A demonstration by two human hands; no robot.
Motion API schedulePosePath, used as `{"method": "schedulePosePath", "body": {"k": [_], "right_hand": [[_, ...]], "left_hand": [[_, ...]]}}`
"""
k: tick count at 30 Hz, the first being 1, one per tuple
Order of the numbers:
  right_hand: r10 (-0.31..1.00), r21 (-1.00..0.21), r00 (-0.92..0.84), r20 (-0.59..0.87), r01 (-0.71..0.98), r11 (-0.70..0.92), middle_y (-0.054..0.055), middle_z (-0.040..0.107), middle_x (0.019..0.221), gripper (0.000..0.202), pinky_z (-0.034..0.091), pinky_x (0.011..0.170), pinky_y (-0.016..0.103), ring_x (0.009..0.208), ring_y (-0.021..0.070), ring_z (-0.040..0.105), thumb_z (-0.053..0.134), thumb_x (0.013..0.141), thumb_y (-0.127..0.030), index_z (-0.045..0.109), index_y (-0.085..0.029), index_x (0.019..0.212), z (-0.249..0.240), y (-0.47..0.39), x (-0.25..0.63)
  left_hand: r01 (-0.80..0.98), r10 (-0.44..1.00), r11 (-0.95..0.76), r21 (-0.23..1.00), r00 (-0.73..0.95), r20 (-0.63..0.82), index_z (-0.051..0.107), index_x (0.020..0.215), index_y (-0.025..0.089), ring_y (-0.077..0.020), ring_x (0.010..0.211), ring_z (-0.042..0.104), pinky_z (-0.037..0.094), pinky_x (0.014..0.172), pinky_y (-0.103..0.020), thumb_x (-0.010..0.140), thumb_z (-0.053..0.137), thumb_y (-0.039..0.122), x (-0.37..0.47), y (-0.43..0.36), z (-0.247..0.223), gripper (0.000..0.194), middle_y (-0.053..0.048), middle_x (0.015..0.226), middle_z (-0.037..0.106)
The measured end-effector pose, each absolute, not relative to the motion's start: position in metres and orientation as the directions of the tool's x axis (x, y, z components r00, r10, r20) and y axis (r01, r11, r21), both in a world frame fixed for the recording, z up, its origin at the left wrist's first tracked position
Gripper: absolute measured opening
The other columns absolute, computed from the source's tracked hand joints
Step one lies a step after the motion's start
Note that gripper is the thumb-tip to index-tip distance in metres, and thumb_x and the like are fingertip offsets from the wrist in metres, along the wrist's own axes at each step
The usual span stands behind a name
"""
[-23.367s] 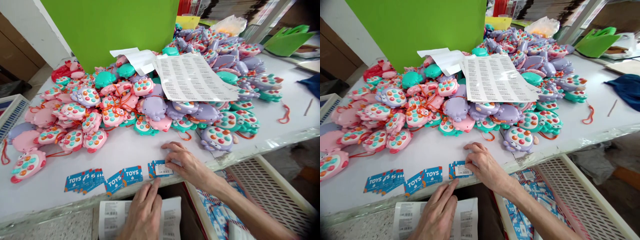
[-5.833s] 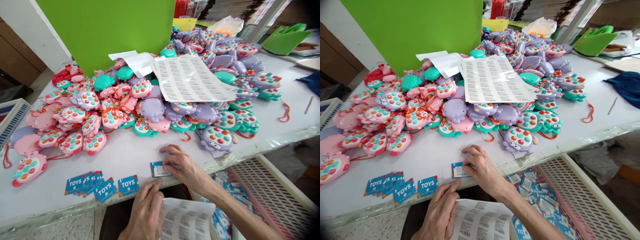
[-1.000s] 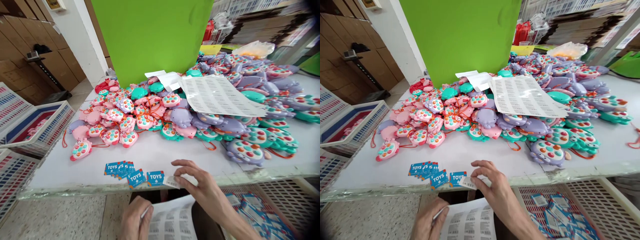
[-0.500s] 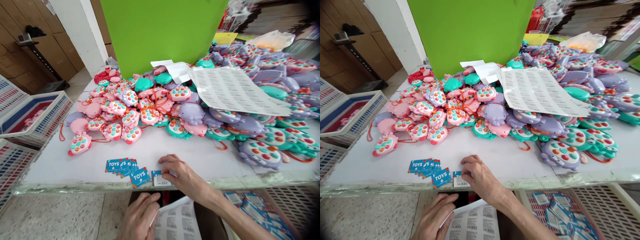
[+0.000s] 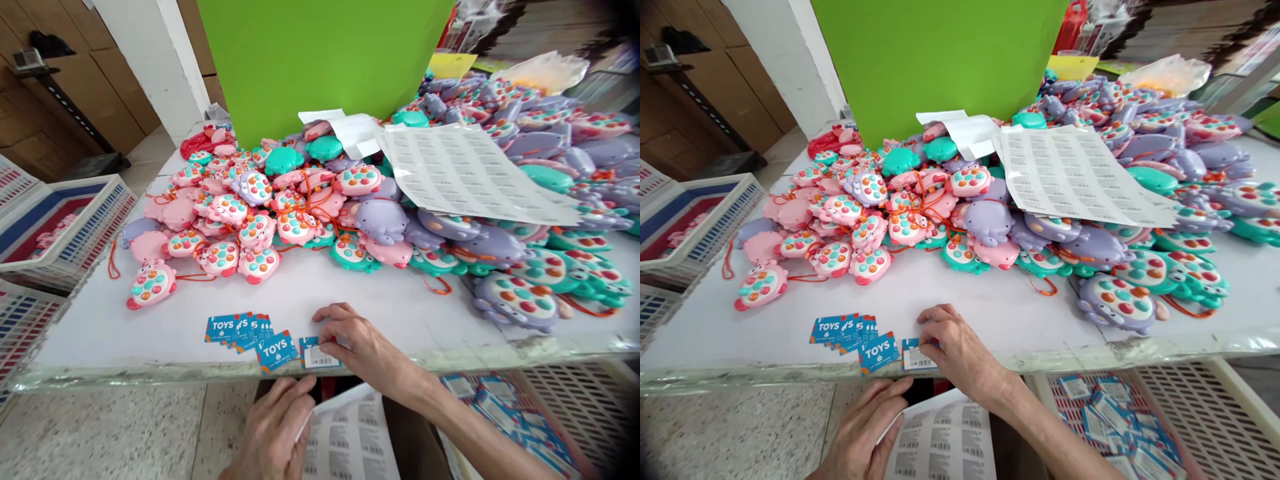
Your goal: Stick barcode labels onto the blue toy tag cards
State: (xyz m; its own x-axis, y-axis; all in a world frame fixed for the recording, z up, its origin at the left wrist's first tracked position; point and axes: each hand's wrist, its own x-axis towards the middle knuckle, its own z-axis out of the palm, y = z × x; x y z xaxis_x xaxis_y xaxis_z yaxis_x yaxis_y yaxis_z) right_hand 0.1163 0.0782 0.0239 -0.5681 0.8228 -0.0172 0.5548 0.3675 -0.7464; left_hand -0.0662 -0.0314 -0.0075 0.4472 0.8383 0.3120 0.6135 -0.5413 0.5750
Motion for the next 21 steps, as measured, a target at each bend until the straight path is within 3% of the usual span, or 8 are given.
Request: {"method": "schedulePosePath", "body": {"k": [4, 21], "right_hand": [[0.825, -0.747, -0.565, -0.001, 0.549, 0.375, 0.005, 0.065, 0.101, 0.022, 0.048, 0.086, 0.034, 0.101, 0.0206, 0.056, 0.057, 0.074, 0.0, 0.066, -0.019, 0.067, 0.0224, 0.0776, 0.1165], [0.828, -0.737, -0.554, 0.085, 0.525, 0.426, 0.005, 0.066, 0.097, 0.023, 0.049, 0.083, 0.033, 0.096, 0.0189, 0.057, 0.057, 0.076, 0.0, 0.064, -0.019, 0.065, 0.0165, 0.0751, 0.1169]], "left_hand": [[0.601, 0.823, -0.567, 0.563, 0.443, 0.355, 0.055, 0.098, 0.014, -0.0225, 0.1, 0.057, 0.051, 0.084, -0.033, 0.087, 0.04, 0.008, -0.0667, -0.031, -0.012, 0.02, -0.013, 0.113, 0.064], [0.644, 0.815, -0.574, 0.507, 0.51, 0.275, 0.051, 0.104, 0.014, -0.0235, 0.104, 0.054, 0.051, 0.086, -0.034, 0.083, 0.039, 0.004, -0.0667, -0.0247, -0.0063, 0.027, -0.013, 0.125, 0.057]]}}
